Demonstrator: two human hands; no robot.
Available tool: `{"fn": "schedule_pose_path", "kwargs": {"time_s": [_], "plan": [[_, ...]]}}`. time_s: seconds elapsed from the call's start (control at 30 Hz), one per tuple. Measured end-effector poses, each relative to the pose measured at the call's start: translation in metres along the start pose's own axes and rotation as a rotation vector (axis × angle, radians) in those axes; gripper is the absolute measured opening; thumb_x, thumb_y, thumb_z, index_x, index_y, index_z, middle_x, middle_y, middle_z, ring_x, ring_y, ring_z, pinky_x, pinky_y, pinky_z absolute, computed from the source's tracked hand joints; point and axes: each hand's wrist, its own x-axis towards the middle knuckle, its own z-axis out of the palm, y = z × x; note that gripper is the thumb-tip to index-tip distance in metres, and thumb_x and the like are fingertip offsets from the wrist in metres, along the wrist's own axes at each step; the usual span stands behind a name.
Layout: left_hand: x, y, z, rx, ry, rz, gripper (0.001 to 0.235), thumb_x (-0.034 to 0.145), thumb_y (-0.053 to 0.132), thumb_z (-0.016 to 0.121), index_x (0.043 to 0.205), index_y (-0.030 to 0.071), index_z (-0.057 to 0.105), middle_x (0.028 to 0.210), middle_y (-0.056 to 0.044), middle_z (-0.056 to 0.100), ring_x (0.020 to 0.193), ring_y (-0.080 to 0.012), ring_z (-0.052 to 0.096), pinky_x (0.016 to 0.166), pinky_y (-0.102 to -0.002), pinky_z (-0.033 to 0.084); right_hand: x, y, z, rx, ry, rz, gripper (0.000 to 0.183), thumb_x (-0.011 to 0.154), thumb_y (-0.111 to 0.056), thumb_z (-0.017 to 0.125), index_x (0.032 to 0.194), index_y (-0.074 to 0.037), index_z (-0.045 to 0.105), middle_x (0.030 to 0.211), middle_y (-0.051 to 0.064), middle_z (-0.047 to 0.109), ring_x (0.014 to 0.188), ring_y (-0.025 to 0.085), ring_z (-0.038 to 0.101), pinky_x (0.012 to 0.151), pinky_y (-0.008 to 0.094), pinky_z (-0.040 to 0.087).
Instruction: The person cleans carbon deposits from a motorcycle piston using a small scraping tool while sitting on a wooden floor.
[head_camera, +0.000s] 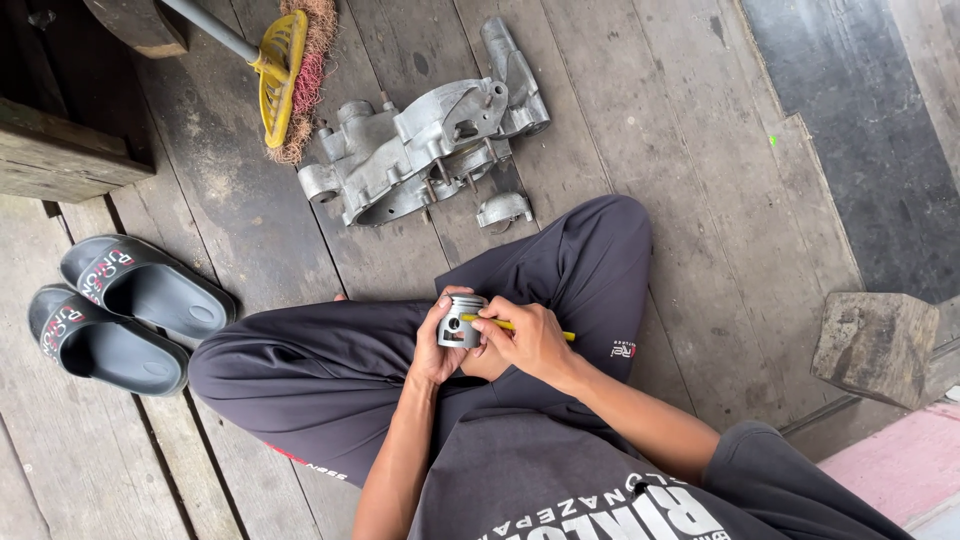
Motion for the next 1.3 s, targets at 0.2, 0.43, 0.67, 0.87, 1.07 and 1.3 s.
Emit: {"fn": "schedule_pose_path", "kwargs": {"time_s": [0.2,0.43,0.67,0.87,1.07,1.3], "plan": [[0.002,-0.001,0.001,0.009,0.001,-0.002,0.043,0.102,0.037,0.045,0.129,0.004,0.047,0.103,-0.03,0.06,0.067,-0.0332,0.067,0.041,-0.035,0.054,-0.001,0.004,0.003,-0.009,0.018,0.024,0.011,0.091,-0.027,0.074,0.098,-0.018,0.072,0.063,0.006,0.073,0.065,0.032,0.074,0.056,0.04,0.057],[0.002,-0.005,-0.008,-0.022,0.034,-0.019,0.044,0.101,0.039,0.046,0.129,0.006,0.047,0.106,-0.03,0.059,0.069,-0.0344,0.066,0.043,-0.036,0.054,0.004,0.008,0.005,-0.032,0.038,0.068,0.012,0.093,-0.029,0.071,0.1,-0.019,0.071,0.056,0.01,0.068,0.063,0.037,0.072,0.053,0.044,0.054],[0.001,-0.002,-0.01,-0.054,0.017,0.025,0.042,0.101,0.04,0.045,0.129,0.008,0.047,0.111,-0.029,0.056,0.071,-0.0342,0.066,0.045,-0.037,0.055,-0.009,0.018,0.021,-0.017,0.066,0.109,0.015,0.097,-0.032,0.066,0.101,-0.019,0.069,0.061,0.008,0.071,0.063,0.033,0.073,0.054,0.042,0.055],[0.003,-0.008,-0.016,-0.047,0.026,0.009,0.043,0.1,0.042,0.045,0.128,0.009,0.048,0.107,-0.028,0.057,0.067,-0.0346,0.064,0.043,-0.037,0.053,0.005,0.017,0.021,-0.018,0.126,0.073,0.016,0.099,-0.03,0.064,0.101,-0.014,0.065,0.061,0.012,0.071,0.062,0.035,0.073,0.054,0.044,0.056],[-0.002,-0.008,-0.019,-0.049,-0.001,0.008,0.044,0.099,0.045,0.044,0.127,0.01,0.048,0.104,-0.028,0.057,0.065,-0.0362,0.063,0.041,-0.037,0.051,0.001,0.014,0.018,0.027,0.12,0.055,0.015,0.099,-0.028,0.065,0.101,-0.013,0.065,0.064,0.013,0.073,0.064,0.035,0.074,0.053,0.043,0.057],[0.0,-0.003,-0.015,-0.141,0.034,-0.015,0.049,0.098,0.045,0.046,0.131,0.009,0.047,0.114,-0.028,0.054,0.067,-0.0338,0.065,0.041,-0.037,0.054,-0.002,-0.008,0.023,0.067,0.069,0.078,0.014,0.098,-0.027,0.066,0.101,-0.013,0.065,0.06,0.006,0.073,0.065,0.032,0.075,0.057,0.041,0.058]]}}
